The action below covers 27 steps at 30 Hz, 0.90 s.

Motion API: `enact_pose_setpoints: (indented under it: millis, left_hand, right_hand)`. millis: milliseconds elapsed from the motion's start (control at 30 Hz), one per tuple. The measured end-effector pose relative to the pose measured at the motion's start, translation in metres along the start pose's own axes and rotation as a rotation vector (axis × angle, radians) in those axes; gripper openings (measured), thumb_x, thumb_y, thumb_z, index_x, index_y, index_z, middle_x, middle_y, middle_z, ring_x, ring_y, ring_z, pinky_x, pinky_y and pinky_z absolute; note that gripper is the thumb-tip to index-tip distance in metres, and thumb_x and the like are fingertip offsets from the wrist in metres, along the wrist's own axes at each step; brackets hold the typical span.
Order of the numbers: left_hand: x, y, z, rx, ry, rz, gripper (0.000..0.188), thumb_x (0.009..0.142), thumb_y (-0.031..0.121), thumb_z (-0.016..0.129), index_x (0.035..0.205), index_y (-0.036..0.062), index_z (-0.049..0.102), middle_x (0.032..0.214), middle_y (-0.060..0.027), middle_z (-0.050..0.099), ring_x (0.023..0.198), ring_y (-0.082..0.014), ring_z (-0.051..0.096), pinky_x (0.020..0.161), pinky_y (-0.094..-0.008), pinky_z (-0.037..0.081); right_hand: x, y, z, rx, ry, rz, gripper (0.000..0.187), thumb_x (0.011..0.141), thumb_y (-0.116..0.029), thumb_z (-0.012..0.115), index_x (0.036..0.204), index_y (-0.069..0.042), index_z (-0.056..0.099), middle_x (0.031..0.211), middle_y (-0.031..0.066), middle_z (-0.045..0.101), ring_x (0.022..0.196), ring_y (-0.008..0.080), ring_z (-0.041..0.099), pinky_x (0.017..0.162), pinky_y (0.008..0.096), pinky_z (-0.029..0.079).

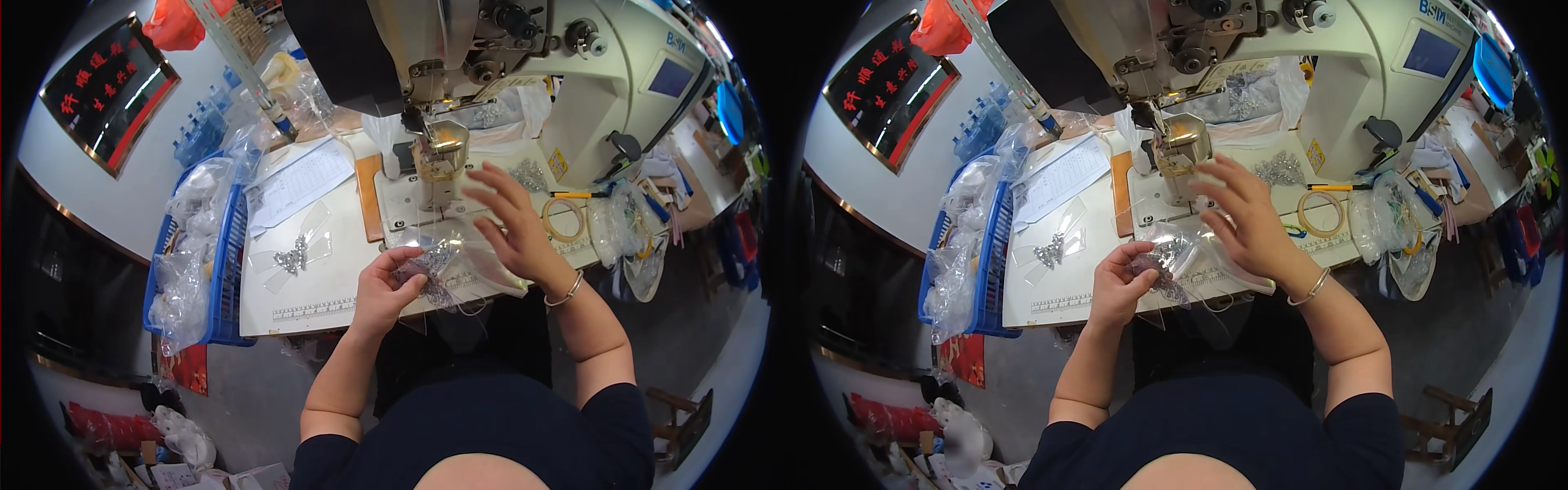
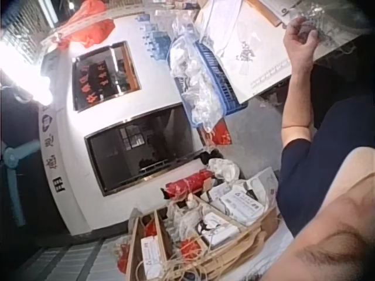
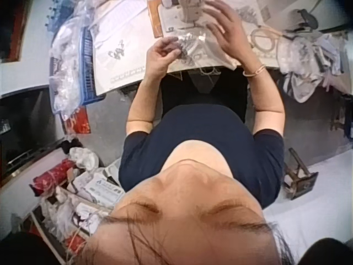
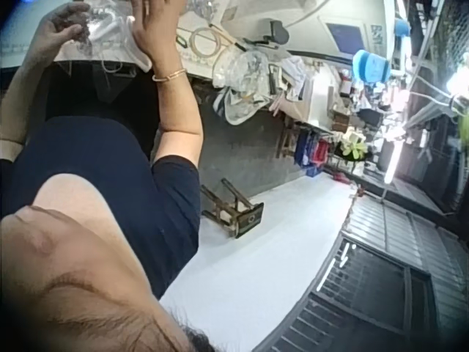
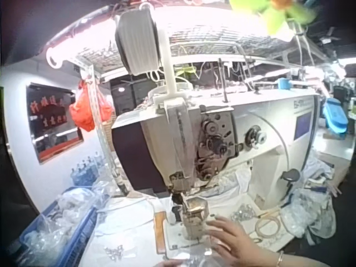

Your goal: The person sews small silver star-shaped decorations onto clear plastic sheets using a sewing machine. They repeatedly pick up a star, position it on the plastic, and stitch it in place, then trim the thread with scissors.

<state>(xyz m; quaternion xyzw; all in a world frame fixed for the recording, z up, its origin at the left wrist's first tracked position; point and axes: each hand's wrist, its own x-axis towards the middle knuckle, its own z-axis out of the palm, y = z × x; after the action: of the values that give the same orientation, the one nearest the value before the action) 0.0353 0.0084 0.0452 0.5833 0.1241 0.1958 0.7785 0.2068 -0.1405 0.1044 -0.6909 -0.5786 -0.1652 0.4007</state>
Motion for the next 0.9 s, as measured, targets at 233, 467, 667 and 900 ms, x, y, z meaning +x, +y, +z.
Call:
enact_pose_setpoints:
  millis: [233,467,667,900]
  left_hand:
    - [-0.005,-0.019,0.000,-0.081,0.091,0.213,0.036,0.079,-0.009,0.059,0.114,-0.0037,0.050,0.101,-0.0098,0.059,0.087,-0.0144,0.062,0.076,-0.0242,0.050]
    - [0.000,-0.047,0.020,-0.308,0.227,0.316,0.037,0.084,-0.009,0.051,0.119,-0.0010,0.046,0.108,-0.0156,0.058,0.094,-0.0247,0.061,0.083,-0.0387,0.053]
    - [0.003,-0.043,0.032,-0.494,0.282,0.353,0.033,0.085,-0.009,0.050,0.117,0.0008,0.049,0.107,-0.0143,0.058,0.095,-0.0261,0.061,0.084,-0.0400,0.053]
    - [0.010,-0.033,0.028,-0.567,0.416,0.406,0.031,0.086,-0.007,0.049,0.116,0.0015,0.047,0.106,-0.0128,0.057,0.097,-0.0254,0.060,0.085,-0.0413,0.052]
  right_hand:
    - [-0.030,0.006,0.022,0.958,-0.207,0.677,0.022,0.093,-0.016,0.051,0.108,-0.002,0.056,0.105,0.0085,0.059,0.096,0.0155,0.055,0.087,0.0290,0.042]
    - [0.004,-0.004,0.015,1.188,-0.514,0.489,0.045,0.097,-0.033,0.040,0.129,-0.002,0.048,0.114,0.0077,0.058,0.095,0.0157,0.057,0.083,0.0296,0.047]
    - [0.014,0.013,0.007,0.932,-0.612,0.558,0.044,0.092,-0.027,0.053,0.125,0.002,0.050,0.113,0.0088,0.060,0.092,0.0147,0.060,0.077,0.0269,0.049]
    - [-0.010,0.018,-0.005,0.854,-0.564,0.499,0.039,0.080,-0.015,0.067,0.113,0.004,0.058,0.083,0.0064,0.067,0.072,0.0090,0.058,0.067,0.0231,0.047]
